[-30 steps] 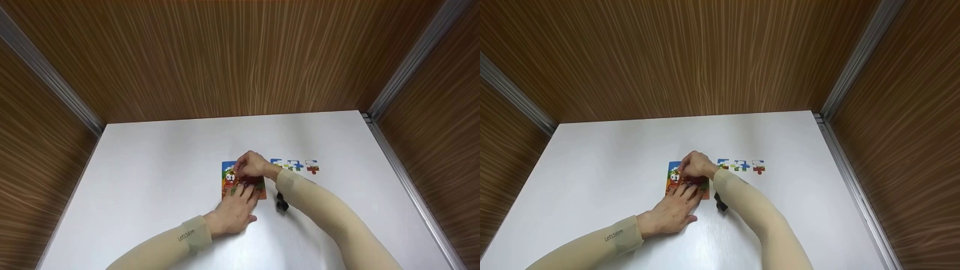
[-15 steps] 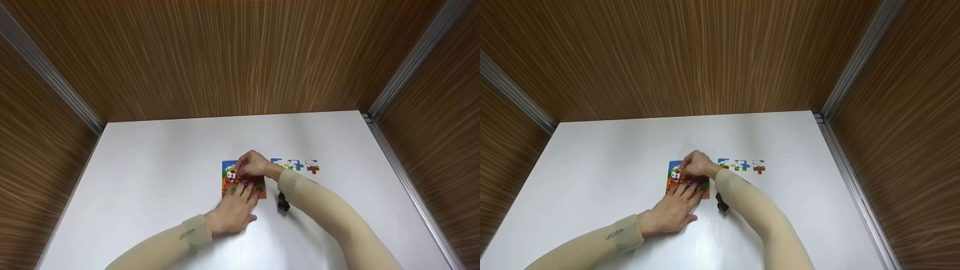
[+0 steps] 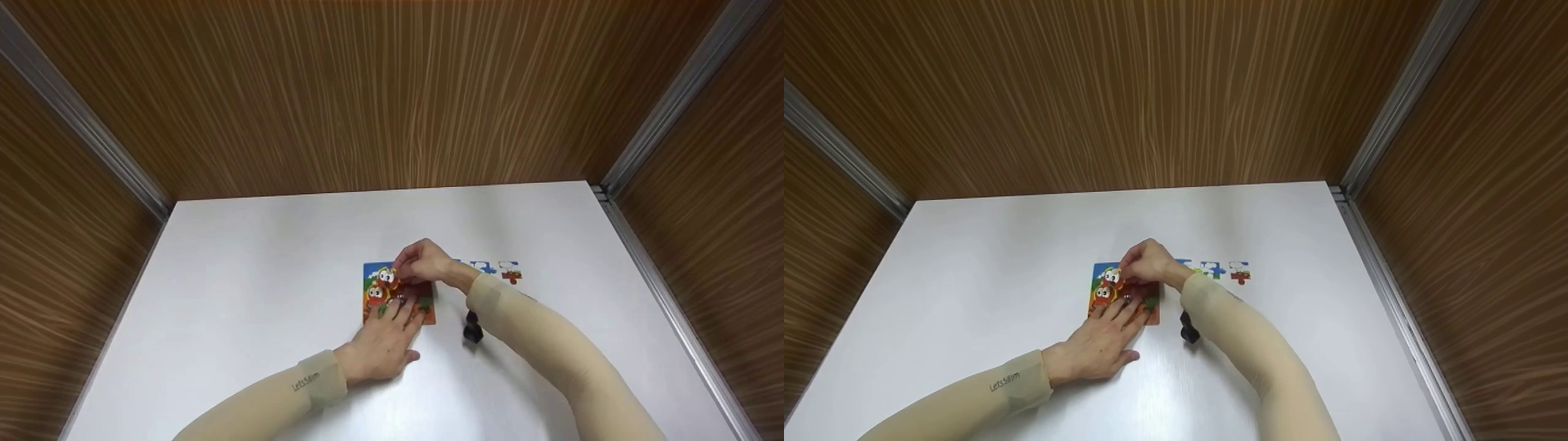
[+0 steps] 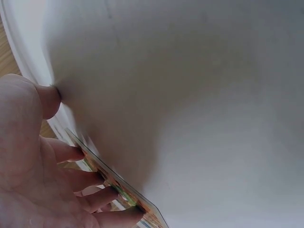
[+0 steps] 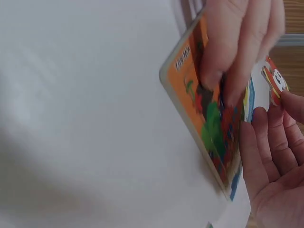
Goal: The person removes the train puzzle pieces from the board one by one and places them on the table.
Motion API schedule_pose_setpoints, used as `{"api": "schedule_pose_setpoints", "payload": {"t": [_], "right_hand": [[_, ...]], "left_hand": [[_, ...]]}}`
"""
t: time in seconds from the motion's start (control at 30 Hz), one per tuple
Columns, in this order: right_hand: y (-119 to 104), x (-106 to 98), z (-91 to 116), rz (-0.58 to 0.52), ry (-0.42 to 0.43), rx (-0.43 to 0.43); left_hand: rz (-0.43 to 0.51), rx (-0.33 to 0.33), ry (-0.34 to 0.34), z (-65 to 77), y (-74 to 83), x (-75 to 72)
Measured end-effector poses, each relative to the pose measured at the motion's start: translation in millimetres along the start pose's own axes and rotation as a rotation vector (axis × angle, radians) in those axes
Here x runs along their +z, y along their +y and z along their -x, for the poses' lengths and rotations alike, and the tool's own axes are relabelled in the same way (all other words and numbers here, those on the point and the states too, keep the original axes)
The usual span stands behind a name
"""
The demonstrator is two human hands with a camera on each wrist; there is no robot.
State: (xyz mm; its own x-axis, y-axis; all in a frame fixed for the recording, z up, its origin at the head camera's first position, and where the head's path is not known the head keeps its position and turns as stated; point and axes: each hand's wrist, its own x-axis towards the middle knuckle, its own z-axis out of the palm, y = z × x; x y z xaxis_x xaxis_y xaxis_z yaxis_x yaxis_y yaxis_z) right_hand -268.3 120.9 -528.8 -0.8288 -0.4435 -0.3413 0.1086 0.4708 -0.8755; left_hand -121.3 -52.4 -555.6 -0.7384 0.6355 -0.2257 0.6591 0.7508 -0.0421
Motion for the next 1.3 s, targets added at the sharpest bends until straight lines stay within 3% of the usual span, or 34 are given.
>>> {"api": "schedule_pose_setpoints", "payload": {"t": [0.47, 0.73, 1.03, 1.3], "right_hand": [[14.1, -53.2, 27.9, 0.043, 0.058, -0.01], [31.6, -78.2, 49.6, 0.077, 0.066, -0.013], [54.8, -85.6, 69.6, 0.088, 0.079, 0.015], [69.0, -83.3, 73.3, 0.11, 0.078, 0.028]], "left_hand": [[0.071, -0.005, -0.014, -0.6, 0.3, -3.2], [0.054, -0.008, -0.019, -1.4, 1.3, -2.8], [0.105, -0.013, -0.029, -1.1, 1.9, -2.5], [0.076, -0.016, -0.024, -0.9, 2.1, -2.3]]}}
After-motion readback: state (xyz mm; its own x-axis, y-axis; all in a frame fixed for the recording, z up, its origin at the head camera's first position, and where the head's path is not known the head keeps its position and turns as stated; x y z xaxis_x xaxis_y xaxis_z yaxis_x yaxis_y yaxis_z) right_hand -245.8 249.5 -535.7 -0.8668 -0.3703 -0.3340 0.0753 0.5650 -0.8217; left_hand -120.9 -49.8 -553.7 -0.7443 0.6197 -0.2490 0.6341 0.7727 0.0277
